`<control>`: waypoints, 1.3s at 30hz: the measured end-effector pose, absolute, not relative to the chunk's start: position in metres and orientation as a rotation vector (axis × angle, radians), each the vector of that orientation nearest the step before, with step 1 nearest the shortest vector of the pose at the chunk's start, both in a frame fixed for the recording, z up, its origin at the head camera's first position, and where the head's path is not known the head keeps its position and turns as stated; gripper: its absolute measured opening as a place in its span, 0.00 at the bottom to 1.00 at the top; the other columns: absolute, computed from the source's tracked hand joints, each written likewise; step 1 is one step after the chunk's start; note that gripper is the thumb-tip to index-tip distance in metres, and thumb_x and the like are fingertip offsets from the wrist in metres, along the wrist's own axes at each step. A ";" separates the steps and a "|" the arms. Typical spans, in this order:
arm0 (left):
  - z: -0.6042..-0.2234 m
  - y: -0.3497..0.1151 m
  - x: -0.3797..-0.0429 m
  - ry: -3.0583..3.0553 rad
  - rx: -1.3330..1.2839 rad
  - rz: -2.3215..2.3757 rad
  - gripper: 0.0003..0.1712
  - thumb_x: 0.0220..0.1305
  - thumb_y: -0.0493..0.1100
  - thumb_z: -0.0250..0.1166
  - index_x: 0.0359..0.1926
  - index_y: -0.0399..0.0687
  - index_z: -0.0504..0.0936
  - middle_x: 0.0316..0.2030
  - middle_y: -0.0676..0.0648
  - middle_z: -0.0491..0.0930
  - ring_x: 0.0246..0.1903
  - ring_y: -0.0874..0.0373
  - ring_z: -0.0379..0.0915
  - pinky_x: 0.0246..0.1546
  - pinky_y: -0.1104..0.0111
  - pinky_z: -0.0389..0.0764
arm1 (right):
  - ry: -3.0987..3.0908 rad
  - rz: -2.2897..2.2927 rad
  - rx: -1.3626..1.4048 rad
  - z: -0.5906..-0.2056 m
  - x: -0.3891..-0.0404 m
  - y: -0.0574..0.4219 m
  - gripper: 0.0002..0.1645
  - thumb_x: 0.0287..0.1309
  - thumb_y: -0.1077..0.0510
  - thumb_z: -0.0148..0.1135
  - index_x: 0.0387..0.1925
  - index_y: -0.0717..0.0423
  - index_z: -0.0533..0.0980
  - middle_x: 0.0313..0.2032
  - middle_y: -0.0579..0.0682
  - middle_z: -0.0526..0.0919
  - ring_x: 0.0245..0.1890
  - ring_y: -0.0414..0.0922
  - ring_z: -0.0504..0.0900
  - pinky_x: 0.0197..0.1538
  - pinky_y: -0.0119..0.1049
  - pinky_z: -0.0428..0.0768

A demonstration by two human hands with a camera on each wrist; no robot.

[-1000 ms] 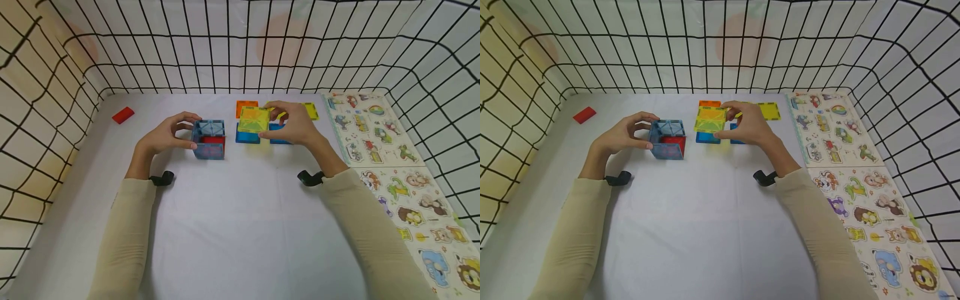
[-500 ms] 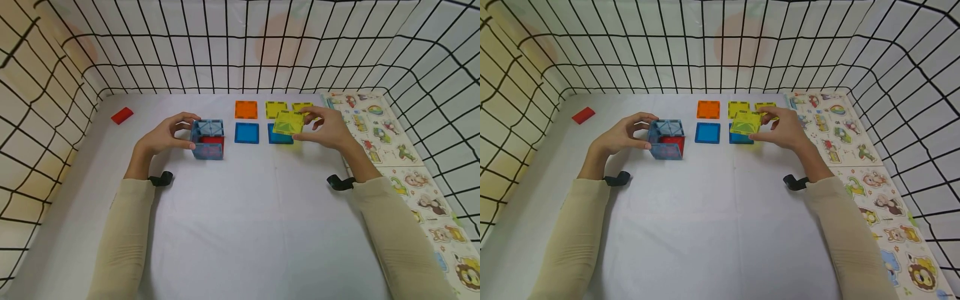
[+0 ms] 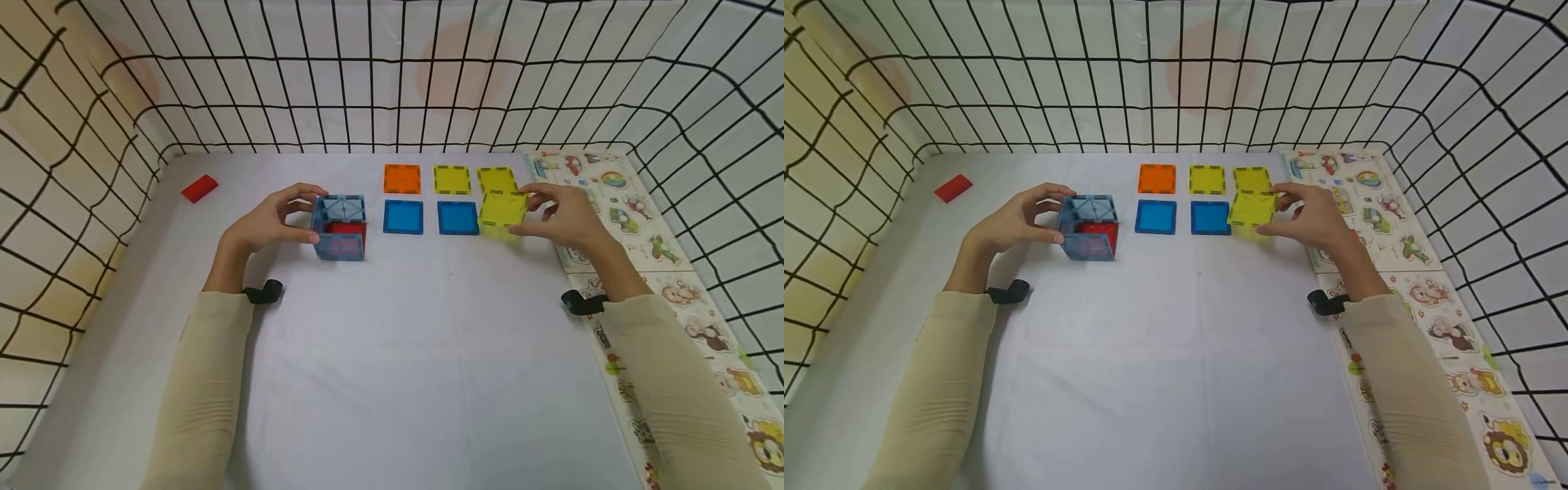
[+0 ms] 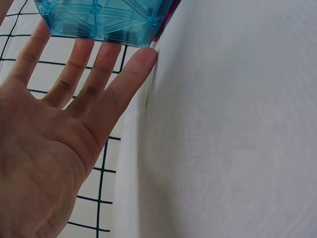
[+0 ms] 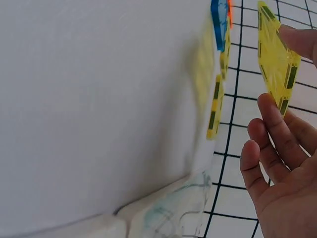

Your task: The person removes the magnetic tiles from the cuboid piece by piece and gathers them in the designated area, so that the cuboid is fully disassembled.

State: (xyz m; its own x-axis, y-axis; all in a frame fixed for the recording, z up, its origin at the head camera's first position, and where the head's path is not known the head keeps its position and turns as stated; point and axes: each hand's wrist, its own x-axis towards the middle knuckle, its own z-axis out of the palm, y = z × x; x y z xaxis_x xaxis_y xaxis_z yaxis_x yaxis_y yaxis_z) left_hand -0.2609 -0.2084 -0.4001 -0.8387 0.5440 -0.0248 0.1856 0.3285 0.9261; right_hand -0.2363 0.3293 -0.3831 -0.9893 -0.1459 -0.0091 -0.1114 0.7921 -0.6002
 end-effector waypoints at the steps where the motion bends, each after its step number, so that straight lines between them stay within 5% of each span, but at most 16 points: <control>1: -0.400 -0.209 -0.261 2.265 0.652 1.515 0.43 0.54 0.35 0.78 0.70 0.52 0.71 0.68 0.50 0.69 0.68 0.49 0.61 0.72 0.40 0.63 | 2.920 -0.969 -0.207 -0.384 -0.237 0.331 0.48 0.47 0.38 0.81 0.68 0.49 0.74 0.48 0.57 0.82 0.41 0.50 0.74 0.37 0.27 0.73; 13: -0.401 -0.209 -0.261 2.262 0.658 1.513 0.43 0.55 0.35 0.78 0.70 0.54 0.71 0.68 0.51 0.69 0.68 0.50 0.62 0.73 0.40 0.61 | 2.908 -0.747 -0.235 -0.395 -0.246 0.347 0.47 0.47 0.36 0.80 0.66 0.52 0.76 0.46 0.57 0.82 0.41 0.51 0.73 0.38 0.36 0.72; 22: -0.402 -0.210 -0.261 2.271 0.654 1.507 0.43 0.55 0.36 0.78 0.70 0.53 0.70 0.68 0.52 0.69 0.68 0.50 0.62 0.73 0.40 0.61 | 2.851 -0.443 -0.414 -0.397 -0.259 0.349 0.50 0.52 0.35 0.75 0.70 0.57 0.72 0.57 0.61 0.76 0.50 0.56 0.73 0.47 0.49 0.73; 28: -0.401 -0.209 -0.261 2.271 0.677 1.510 0.43 0.54 0.36 0.78 0.70 0.53 0.71 0.68 0.52 0.69 0.69 0.49 0.62 0.73 0.40 0.61 | 2.812 -0.413 -0.434 -0.398 -0.260 0.348 0.50 0.57 0.39 0.72 0.73 0.59 0.68 0.58 0.63 0.74 0.48 0.55 0.71 0.48 0.49 0.72; 34: -0.401 -0.210 -0.260 2.254 0.706 1.516 0.43 0.55 0.35 0.77 0.70 0.53 0.70 0.69 0.53 0.68 0.69 0.49 0.61 0.74 0.40 0.61 | 2.827 -0.447 -0.368 -0.389 -0.256 0.339 0.54 0.58 0.33 0.70 0.76 0.57 0.63 0.61 0.64 0.73 0.55 0.60 0.72 0.55 0.59 0.75; 39: -0.402 -0.211 -0.261 2.252 0.708 1.518 0.43 0.56 0.36 0.77 0.71 0.54 0.70 0.70 0.53 0.67 0.70 0.49 0.61 0.70 0.39 0.68 | 2.856 -0.654 -0.441 -0.381 -0.254 0.323 0.47 0.61 0.36 0.68 0.73 0.56 0.67 0.61 0.61 0.76 0.57 0.58 0.73 0.55 0.56 0.75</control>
State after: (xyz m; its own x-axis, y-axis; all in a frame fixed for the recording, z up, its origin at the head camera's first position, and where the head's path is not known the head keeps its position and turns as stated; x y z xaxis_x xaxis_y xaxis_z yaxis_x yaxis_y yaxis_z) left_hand -0.2613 -0.2109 -0.4025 -0.8208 0.5712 0.0022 0.2162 0.3072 0.9267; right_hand -0.2537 0.3225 -0.3808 -0.9402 -0.3238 -0.1061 -0.2454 0.8595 -0.4485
